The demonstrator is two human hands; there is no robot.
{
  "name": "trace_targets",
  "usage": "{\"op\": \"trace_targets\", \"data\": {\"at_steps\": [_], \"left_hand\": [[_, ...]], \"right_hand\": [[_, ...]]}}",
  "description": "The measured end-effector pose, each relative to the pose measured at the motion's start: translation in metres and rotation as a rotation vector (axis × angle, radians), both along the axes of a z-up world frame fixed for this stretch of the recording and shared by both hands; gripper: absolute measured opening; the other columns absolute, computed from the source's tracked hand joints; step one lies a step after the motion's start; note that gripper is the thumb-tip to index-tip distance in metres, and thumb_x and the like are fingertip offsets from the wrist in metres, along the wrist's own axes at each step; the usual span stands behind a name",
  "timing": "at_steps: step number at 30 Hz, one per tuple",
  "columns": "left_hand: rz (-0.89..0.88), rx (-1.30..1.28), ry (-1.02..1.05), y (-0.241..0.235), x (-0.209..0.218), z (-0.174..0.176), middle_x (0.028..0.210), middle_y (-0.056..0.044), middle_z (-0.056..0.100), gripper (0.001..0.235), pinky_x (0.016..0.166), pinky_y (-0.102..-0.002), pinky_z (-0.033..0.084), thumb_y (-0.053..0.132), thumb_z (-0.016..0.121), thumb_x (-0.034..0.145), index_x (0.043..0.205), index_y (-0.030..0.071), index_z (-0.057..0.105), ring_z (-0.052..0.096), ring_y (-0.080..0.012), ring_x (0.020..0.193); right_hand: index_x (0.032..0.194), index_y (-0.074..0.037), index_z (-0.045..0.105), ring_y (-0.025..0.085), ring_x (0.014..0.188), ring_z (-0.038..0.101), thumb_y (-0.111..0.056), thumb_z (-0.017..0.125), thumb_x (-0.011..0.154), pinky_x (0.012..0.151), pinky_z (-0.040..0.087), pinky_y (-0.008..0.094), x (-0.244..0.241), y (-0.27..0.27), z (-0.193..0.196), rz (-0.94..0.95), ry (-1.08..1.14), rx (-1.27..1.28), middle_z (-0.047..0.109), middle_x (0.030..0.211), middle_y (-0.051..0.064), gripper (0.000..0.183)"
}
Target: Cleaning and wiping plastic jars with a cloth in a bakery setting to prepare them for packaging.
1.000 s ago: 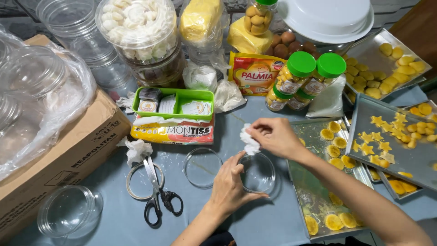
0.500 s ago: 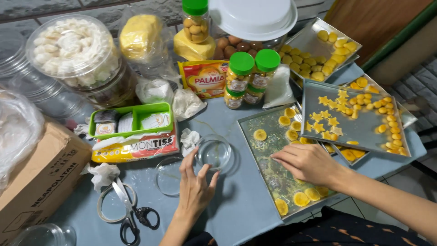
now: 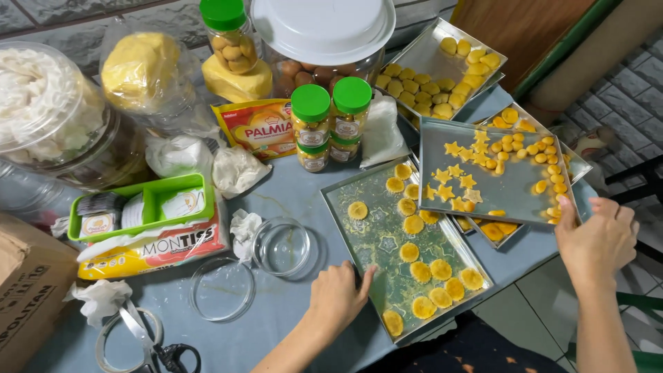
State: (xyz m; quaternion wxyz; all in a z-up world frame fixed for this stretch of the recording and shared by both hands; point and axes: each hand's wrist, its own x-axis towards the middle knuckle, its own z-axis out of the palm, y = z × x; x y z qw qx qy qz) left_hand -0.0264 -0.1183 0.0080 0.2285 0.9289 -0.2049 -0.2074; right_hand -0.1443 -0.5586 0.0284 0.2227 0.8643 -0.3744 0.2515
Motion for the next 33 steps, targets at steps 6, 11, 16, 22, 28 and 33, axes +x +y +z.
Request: {"op": "trace_targets", "data": {"at_steps": [6, 11, 16, 22, 28, 33], "left_hand": [[0.102, -0.223, -0.035, -0.004, 0.005, -0.031, 0.055, -0.014, 0.046, 0.035, 0.050, -0.051, 0.035, 0.027, 0.049, 0.104, 0.075, 0.008, 0.044, 0.042, -0.0428, 0.052], [0.188, -0.547, 0.054, 0.005, 0.004, -0.010, 0.056, -0.002, 0.041, 0.033, 0.054, -0.037, 0.030, 0.020, 0.053, 0.106, 0.078, 0.011, 0.038, 0.034, -0.0162, 0.050], [0.431, -0.894, 0.237, 0.003, -0.006, -0.019, 0.059, 0.002, 0.036, 0.022, 0.049, -0.028, 0.024, 0.019, 0.059, 0.105, 0.090, 0.012, 0.044, 0.030, -0.0069, 0.050], [0.519, -0.942, 0.492, 0.003, -0.005, 0.009, 0.091, -0.003, 0.044, 0.069, 0.051, -0.024, 0.029, 0.018, 0.054, 0.101, 0.158, 0.028, 0.017, 0.030, -0.0084, 0.053], [0.349, -0.823, 0.488, 0.008, -0.003, 0.004, 0.174, -0.009, 0.004, 0.077, 0.115, -0.040, 0.033, 0.035, 0.043, 0.101, 0.163, 0.027, -0.002, 0.011, -0.0282, 0.160], [0.372, -0.813, 0.510, 0.007, -0.001, 0.004, 0.169, -0.008, 0.020, 0.076, 0.091, -0.033, 0.041, 0.034, 0.045, 0.101, 0.163, 0.029, 0.001, 0.015, -0.0246, 0.160]], "right_hand": [[0.123, -0.002, 0.076, 0.034, 0.083, 0.075, -0.041, 0.050, 0.122, 0.085, 0.053, 0.042, 0.005, -0.010, 0.009, -0.124, -0.040, 0.660, 0.080, 0.088, 0.016, 0.047], [0.131, 0.009, 0.066, 0.030, 0.066, 0.073, -0.009, 0.050, 0.116, 0.065, 0.058, 0.033, 0.014, 0.016, 0.033, -0.065, -0.406, 1.053, 0.074, 0.085, 0.026, 0.028], [0.127, 0.017, 0.058, 0.044, 0.091, 0.073, -0.006, 0.046, 0.117, 0.080, 0.067, 0.045, 0.015, -0.001, 0.010, 0.037, -0.808, 1.259, 0.060, 0.123, 0.038, 0.027], [0.127, 0.013, 0.058, 0.038, 0.091, 0.075, -0.012, 0.053, 0.117, 0.080, 0.070, 0.043, 0.008, -0.030, -0.009, 0.042, -0.925, 1.317, 0.062, 0.123, 0.036, 0.028], [0.126, 0.010, 0.058, 0.030, 0.088, 0.074, -0.020, 0.062, 0.118, 0.075, 0.070, 0.043, -0.011, -0.105, -0.050, 0.083, -0.930, 1.238, 0.066, 0.114, 0.025, 0.031], [0.131, 0.008, 0.056, 0.029, 0.090, 0.076, -0.019, 0.058, 0.120, 0.075, 0.070, 0.041, -0.024, -0.141, -0.035, 0.069, -0.906, 1.112, 0.068, 0.112, 0.025, 0.030]]}}
